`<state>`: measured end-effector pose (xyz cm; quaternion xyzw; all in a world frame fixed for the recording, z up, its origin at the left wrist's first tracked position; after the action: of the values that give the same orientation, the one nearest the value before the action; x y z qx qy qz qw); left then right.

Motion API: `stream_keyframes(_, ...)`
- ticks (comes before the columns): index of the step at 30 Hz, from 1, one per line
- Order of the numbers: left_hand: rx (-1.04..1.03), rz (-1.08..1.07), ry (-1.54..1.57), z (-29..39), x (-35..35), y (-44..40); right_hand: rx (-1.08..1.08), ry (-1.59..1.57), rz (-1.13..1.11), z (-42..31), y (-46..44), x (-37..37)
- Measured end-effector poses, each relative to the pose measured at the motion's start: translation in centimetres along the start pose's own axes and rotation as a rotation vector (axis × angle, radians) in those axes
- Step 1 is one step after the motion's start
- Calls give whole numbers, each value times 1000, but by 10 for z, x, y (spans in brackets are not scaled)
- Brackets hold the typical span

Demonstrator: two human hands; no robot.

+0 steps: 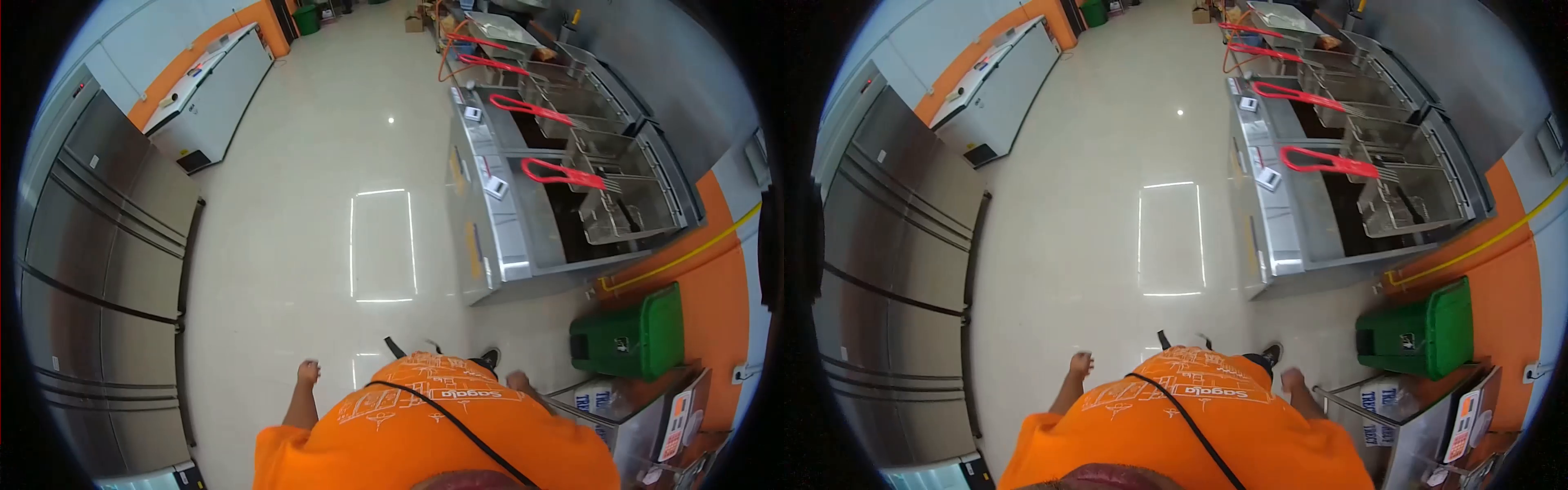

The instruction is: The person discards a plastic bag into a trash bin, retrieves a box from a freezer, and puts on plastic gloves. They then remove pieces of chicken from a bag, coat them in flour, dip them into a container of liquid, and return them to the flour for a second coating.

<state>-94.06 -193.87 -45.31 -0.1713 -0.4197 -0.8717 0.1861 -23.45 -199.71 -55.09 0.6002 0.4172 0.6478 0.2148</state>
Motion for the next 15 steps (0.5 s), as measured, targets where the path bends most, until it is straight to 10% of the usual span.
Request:
stream_keyframes(2, 11, 199, 48, -9, 46, 4, 106, 49, 592, -35, -63, 88)
stream_keyframes(3, -100, 268, 91, -6, 59, -1, -18, -552, 833, -63, -88, 135)
stream_keyframes(6, -471, 319, 128, 30, 54, -28, 43, -1271, 519, -163, -87, 312)
stream_keyframes(12, -1174, -26, 28, 363, -35, 57, 247, -1368, 247, -343, -117, 506)
stream_keyframes(14, -1366, -185, -125, 429, -39, 52, 1061, -516, 1355, -390, -209, 522)
stream_keyframes(15, -1378, -145, -212, 446, -35, 30, 1118, -1090, 939, -402, -216, 532)
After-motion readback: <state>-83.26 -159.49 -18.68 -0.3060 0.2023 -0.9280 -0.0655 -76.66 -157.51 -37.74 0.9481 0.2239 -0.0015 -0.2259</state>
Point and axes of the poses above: each hand's wrist, its own y-axis away from the middle knuckle, its own x-axis out of the back of the hand, z = x × y, the point moved 1 cm from there along -y, towards the middle knuckle
